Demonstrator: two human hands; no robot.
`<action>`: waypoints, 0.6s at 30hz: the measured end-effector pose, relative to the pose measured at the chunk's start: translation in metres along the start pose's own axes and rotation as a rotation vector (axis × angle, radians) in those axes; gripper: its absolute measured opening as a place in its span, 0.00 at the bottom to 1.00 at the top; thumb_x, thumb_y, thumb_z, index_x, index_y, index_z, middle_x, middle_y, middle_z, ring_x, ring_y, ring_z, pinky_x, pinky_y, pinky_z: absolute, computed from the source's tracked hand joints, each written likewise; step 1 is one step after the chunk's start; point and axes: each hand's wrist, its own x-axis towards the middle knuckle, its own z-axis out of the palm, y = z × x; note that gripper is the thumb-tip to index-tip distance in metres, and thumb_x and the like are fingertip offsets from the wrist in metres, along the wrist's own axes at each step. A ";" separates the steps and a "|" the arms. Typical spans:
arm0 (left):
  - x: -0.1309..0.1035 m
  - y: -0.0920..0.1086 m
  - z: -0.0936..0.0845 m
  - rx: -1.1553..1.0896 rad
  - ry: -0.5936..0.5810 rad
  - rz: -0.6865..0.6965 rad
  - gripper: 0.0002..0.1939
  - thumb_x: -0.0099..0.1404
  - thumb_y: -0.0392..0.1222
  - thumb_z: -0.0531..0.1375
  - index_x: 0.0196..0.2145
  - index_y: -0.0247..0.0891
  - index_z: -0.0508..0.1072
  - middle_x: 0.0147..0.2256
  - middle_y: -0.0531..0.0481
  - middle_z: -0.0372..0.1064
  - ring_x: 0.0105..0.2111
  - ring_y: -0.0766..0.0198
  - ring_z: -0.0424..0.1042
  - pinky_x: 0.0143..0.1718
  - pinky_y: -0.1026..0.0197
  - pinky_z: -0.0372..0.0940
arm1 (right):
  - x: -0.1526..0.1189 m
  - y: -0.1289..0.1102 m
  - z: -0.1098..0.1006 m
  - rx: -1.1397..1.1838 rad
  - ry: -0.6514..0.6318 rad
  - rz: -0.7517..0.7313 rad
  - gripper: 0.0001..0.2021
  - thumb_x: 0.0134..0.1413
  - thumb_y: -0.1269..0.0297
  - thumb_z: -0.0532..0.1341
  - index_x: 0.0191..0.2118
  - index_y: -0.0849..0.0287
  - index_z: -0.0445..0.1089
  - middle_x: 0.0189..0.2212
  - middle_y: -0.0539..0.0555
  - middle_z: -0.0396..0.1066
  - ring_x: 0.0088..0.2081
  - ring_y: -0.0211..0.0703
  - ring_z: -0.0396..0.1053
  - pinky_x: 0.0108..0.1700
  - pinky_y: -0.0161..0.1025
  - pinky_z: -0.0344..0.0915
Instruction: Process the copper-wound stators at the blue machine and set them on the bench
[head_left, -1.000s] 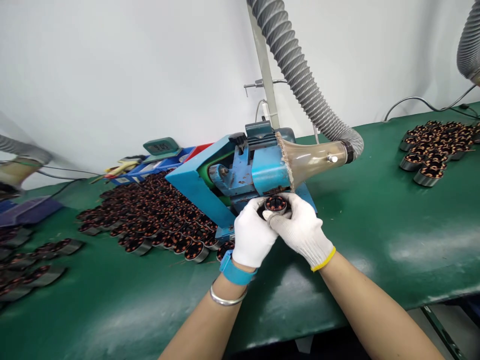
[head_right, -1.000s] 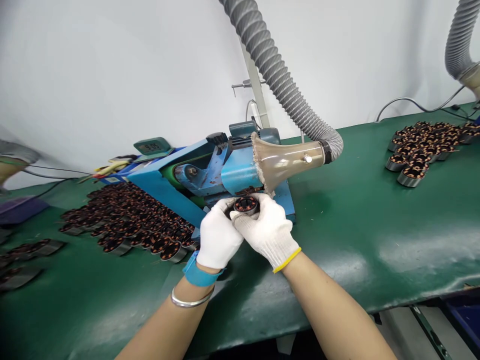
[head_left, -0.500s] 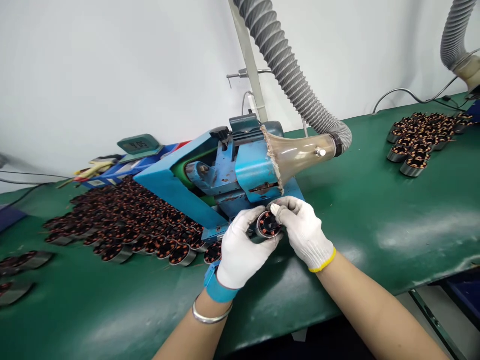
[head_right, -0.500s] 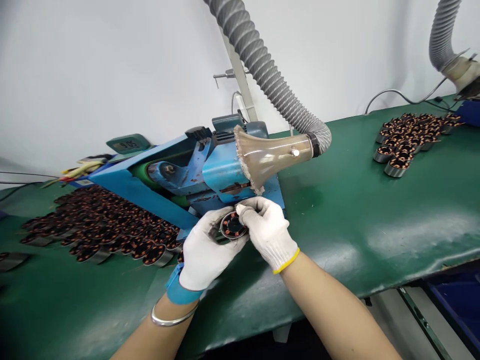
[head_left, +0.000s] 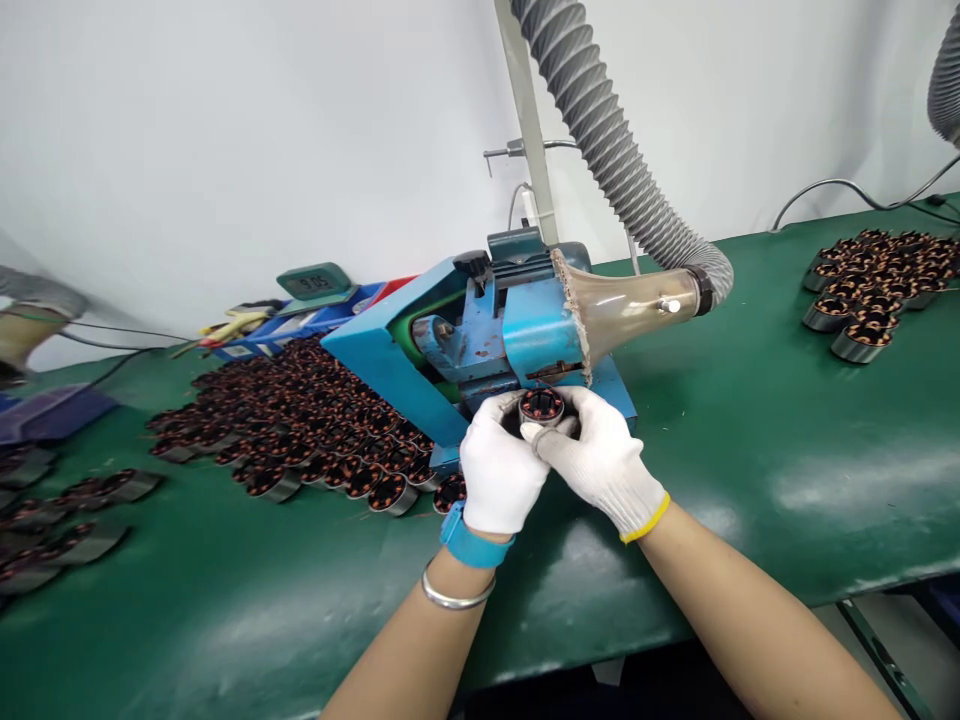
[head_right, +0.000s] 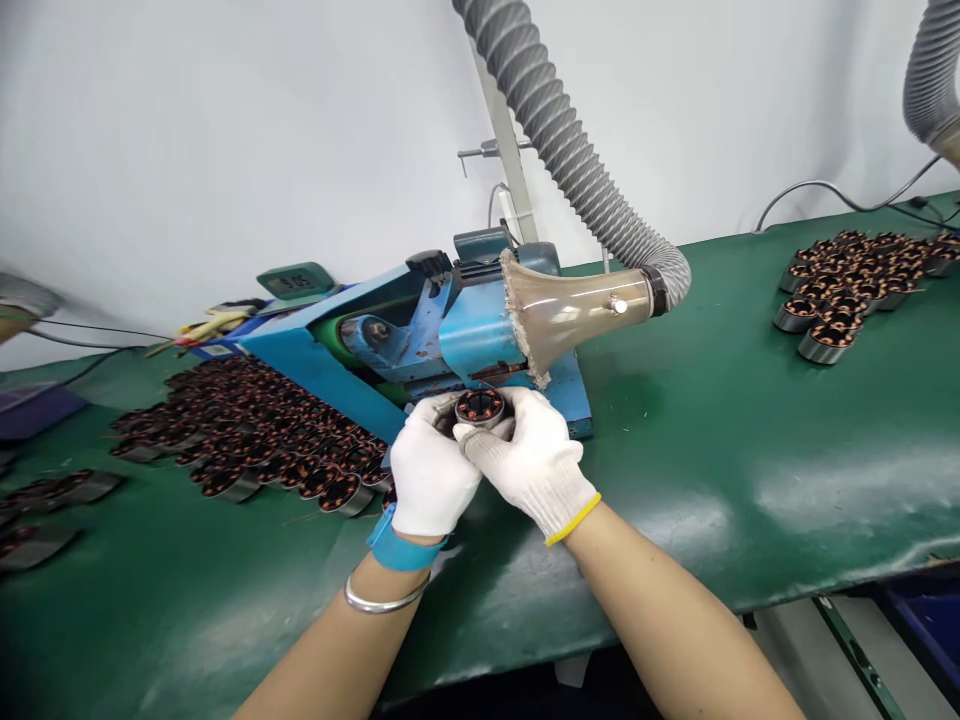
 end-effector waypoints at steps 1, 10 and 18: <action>0.002 0.002 0.000 0.002 0.003 0.003 0.22 0.46 0.41 0.68 0.40 0.37 0.72 0.37 0.47 0.76 0.38 0.55 0.75 0.42 0.54 0.70 | 0.003 0.000 0.000 -0.004 0.007 -0.024 0.18 0.46 0.61 0.65 0.45 0.58 0.71 0.40 0.54 0.74 0.45 0.48 0.71 0.50 0.46 0.68; 0.010 0.015 0.000 0.015 -0.055 0.040 0.19 0.46 0.41 0.67 0.38 0.37 0.72 0.35 0.46 0.76 0.35 0.55 0.75 0.39 0.55 0.69 | 0.006 0.005 -0.001 0.050 0.035 -0.075 0.17 0.50 0.60 0.63 0.46 0.61 0.70 0.41 0.56 0.73 0.46 0.49 0.70 0.51 0.45 0.66; 0.011 0.005 0.006 0.037 -0.078 0.073 0.23 0.45 0.41 0.69 0.40 0.36 0.71 0.38 0.43 0.75 0.39 0.52 0.75 0.43 0.51 0.69 | 0.006 0.019 0.000 0.076 0.074 -0.101 0.20 0.49 0.59 0.63 0.48 0.62 0.68 0.42 0.58 0.72 0.45 0.49 0.70 0.49 0.46 0.68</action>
